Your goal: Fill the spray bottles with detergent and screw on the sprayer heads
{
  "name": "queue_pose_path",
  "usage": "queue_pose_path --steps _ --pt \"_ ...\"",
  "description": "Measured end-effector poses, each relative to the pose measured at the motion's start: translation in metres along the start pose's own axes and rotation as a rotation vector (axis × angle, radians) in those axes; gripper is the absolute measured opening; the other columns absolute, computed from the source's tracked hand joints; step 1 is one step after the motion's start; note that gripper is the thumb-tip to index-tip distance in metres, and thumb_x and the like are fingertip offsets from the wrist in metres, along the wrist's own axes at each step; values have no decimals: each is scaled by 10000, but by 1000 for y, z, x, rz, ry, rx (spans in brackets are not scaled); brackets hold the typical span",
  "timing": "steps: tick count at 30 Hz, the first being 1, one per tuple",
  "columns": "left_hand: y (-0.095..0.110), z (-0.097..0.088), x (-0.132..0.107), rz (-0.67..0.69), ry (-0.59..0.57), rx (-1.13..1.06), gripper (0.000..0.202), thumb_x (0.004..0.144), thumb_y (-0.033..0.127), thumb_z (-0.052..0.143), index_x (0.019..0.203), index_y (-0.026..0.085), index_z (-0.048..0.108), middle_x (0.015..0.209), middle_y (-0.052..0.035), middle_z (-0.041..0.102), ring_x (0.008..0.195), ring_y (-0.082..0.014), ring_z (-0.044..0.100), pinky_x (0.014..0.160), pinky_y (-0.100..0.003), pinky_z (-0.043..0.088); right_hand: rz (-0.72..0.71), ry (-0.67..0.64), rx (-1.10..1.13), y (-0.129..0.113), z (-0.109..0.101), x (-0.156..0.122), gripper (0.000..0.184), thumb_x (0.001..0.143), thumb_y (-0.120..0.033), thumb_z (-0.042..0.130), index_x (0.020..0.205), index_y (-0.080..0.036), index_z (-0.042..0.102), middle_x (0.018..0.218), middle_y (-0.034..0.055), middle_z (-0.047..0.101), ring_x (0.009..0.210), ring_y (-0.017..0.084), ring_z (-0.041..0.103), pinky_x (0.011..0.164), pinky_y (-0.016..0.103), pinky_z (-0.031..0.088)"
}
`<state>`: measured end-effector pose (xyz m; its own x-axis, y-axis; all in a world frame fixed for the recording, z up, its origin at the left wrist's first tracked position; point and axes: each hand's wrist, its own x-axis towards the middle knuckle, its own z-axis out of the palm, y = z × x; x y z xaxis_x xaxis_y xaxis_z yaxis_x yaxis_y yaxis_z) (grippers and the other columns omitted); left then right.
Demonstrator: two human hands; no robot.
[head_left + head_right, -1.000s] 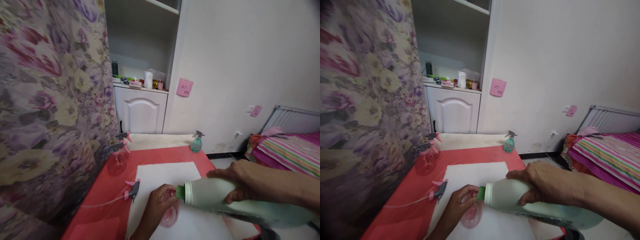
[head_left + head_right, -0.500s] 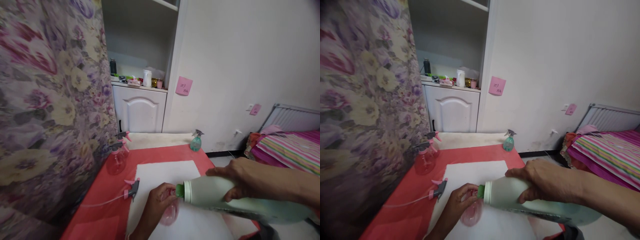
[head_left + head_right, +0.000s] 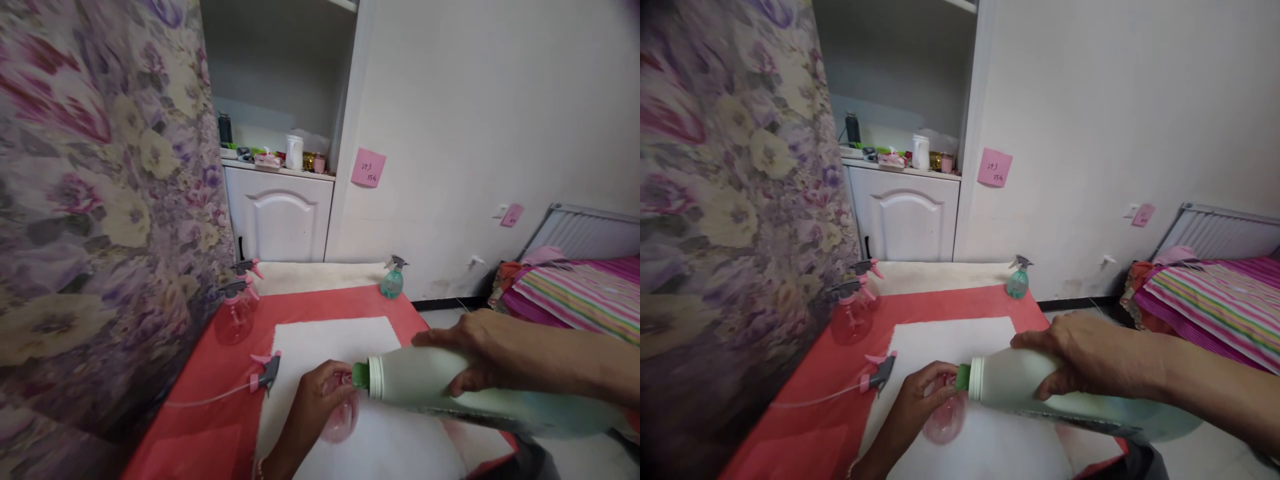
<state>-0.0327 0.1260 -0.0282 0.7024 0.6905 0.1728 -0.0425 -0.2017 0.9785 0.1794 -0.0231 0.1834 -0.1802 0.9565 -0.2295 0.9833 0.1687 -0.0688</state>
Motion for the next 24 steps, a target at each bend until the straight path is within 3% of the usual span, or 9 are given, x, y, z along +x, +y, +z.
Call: queue_pose_path --steps 6,15,24 --pt "2 1 -1 -1 7 -14 155 750 230 694 897 190 720 879 -20 737 863 -193 653 790 -252 461 34 -35 2 -2 -3 0 599 825 -618 573 1289 -239 565 716 40 686 589 193 634 492 248 395" --pt "0 1 0 5 -13 -34 167 770 232 685 929 191 716 920 -35 741 902 -207 662 816 -267 469 -1 -12 -126 8 5 1 602 840 -653 515 1329 -302 513 700 37 691 599 232 666 503 270 344" --pt "-5 1 1 15 -2 -12 157 763 232 693 915 202 717 908 -21 742 891 -200 662 808 -258 465 -44 32 -110 11 7 1 601 846 -648 511 1311 -268 544 682 41 703 565 211 655 474 258 314"
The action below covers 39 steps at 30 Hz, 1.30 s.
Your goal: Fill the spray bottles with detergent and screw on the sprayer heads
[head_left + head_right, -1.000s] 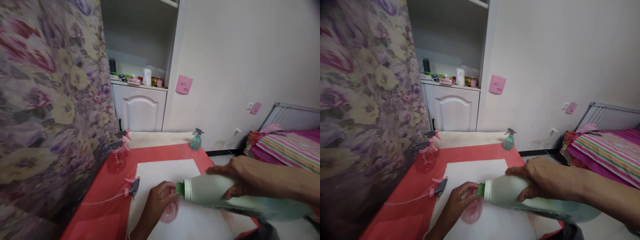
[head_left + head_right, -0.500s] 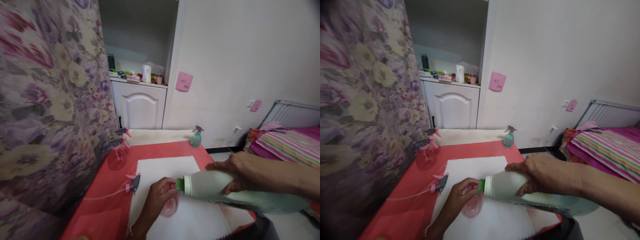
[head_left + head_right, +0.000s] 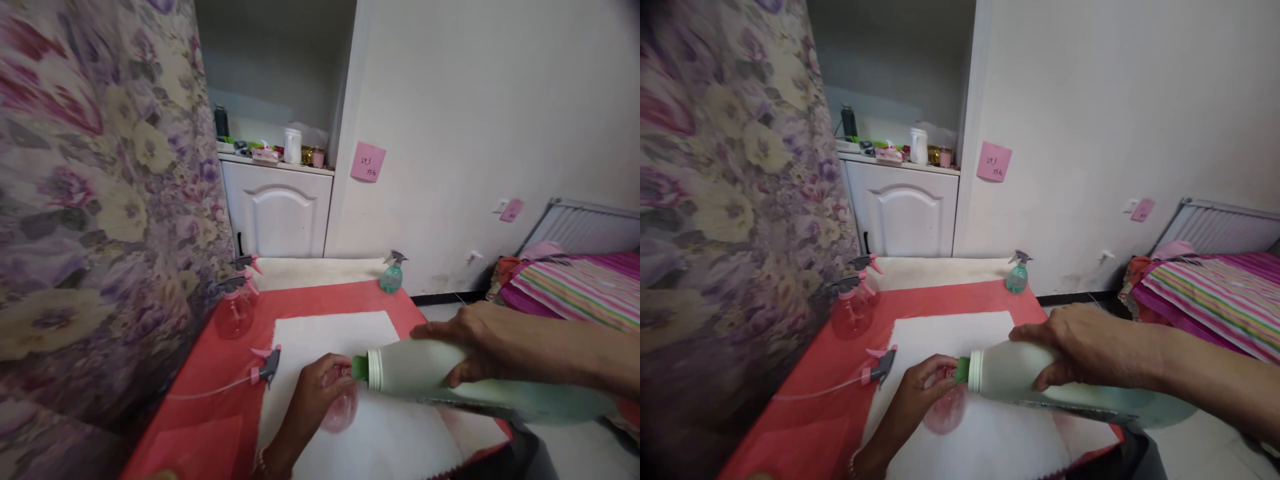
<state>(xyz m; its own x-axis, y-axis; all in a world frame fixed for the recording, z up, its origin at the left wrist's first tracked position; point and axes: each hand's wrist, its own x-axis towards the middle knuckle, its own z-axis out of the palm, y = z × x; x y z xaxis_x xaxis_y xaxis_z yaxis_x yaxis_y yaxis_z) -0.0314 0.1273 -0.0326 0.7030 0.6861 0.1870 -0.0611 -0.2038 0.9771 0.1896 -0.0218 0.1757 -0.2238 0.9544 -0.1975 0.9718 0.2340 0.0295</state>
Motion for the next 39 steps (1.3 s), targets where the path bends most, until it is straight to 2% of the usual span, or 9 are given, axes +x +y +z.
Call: queue_pose_path --steps 6,13,19,27,39 --pt "3 0 0 -9 -3 -17 154 754 214 690 905 198 715 896 -19 740 890 -197 660 805 -253 464 22 -35 5 -4 -4 0 605 841 -648 520 1318 -276 529 670 23 671 552 198 640 480 254 324" --pt "4 0 -1 1 -1 -6 161 760 237 684 914 200 716 914 -29 744 899 -209 660 820 -275 469 -7 7 -42 0 0 -1 591 851 -619 534 1324 -264 534 688 42 696 593 233 678 488 269 338" --pt "4 0 -2 -8 -14 -37 163 768 252 687 918 197 716 914 -32 745 893 -208 662 816 -275 477 -28 27 -24 2 2 -1 594 841 -628 543 1302 -254 558 646 29 681 555 215 666 469 258 317" --pt "4 -1 -1 -12 -16 -16 167 780 248 685 935 194 716 938 -37 745 911 -207 660 826 -270 472 -8 15 -57 -3 -1 -1 613 842 -627 541 1331 -258 536 700 70 714 600 241 681 490 267 334" --pt "9 0 -2 -7 -13 -6 153 769 232 683 914 200 721 928 -34 748 916 -215 662 832 -273 470 -51 68 -23 2 2 -2 545 831 -567 602 1282 -260 576 652 25 689 552 205 671 462 249 325"
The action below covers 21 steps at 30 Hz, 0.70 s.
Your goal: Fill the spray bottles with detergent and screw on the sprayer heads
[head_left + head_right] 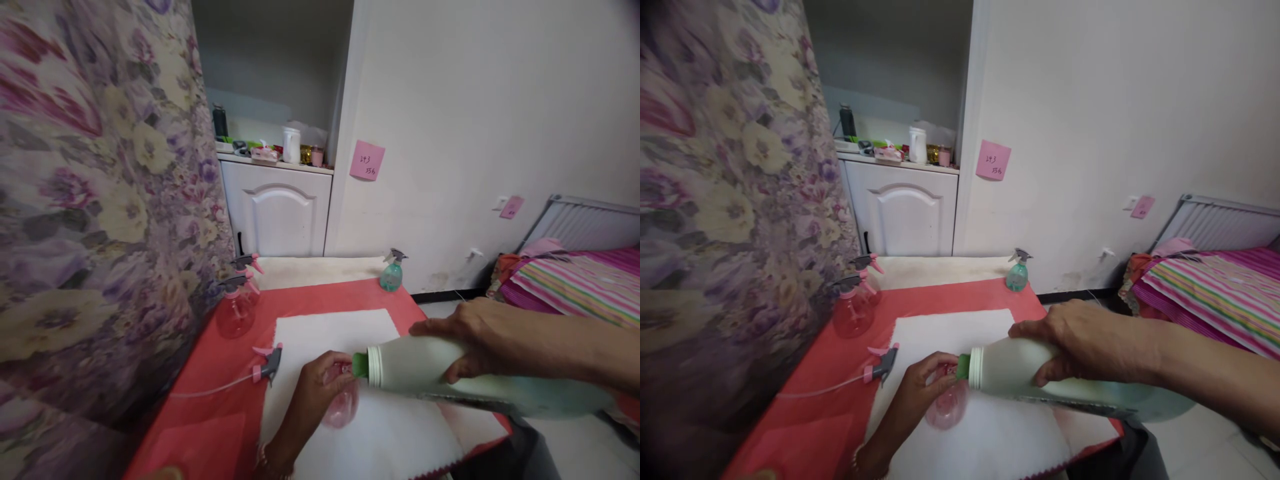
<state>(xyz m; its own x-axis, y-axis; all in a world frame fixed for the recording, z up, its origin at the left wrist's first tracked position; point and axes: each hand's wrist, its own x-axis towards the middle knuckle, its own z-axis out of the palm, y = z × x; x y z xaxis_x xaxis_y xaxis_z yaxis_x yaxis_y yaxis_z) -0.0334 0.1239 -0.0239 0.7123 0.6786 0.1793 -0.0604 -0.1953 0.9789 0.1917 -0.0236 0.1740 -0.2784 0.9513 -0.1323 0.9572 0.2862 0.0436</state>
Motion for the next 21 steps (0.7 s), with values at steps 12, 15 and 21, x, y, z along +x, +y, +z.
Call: queue_pose_path --steps 12,15,21 --pt "0 0 0 0 -2 6 160 774 261 676 916 201 718 928 -33 743 918 -216 659 831 -278 471 66 -64 40 -6 -5 0 589 834 -602 574 1300 -243 561 681 50 699 559 201 658 477 242 344" --pt "-3 0 0 2 0 24 168 772 259 673 924 203 716 932 -34 741 919 -218 656 838 -284 471 63 -76 14 -8 -7 1 563 843 -584 575 1297 -253 554 711 59 712 607 224 675 493 250 347" --pt "-5 -1 1 12 10 43 181 762 260 673 928 202 716 924 -36 742 893 -214 648 847 -293 474 85 -81 43 -8 -5 1 574 850 -582 560 1305 -231 555 682 53 689 597 222 666 502 262 351"
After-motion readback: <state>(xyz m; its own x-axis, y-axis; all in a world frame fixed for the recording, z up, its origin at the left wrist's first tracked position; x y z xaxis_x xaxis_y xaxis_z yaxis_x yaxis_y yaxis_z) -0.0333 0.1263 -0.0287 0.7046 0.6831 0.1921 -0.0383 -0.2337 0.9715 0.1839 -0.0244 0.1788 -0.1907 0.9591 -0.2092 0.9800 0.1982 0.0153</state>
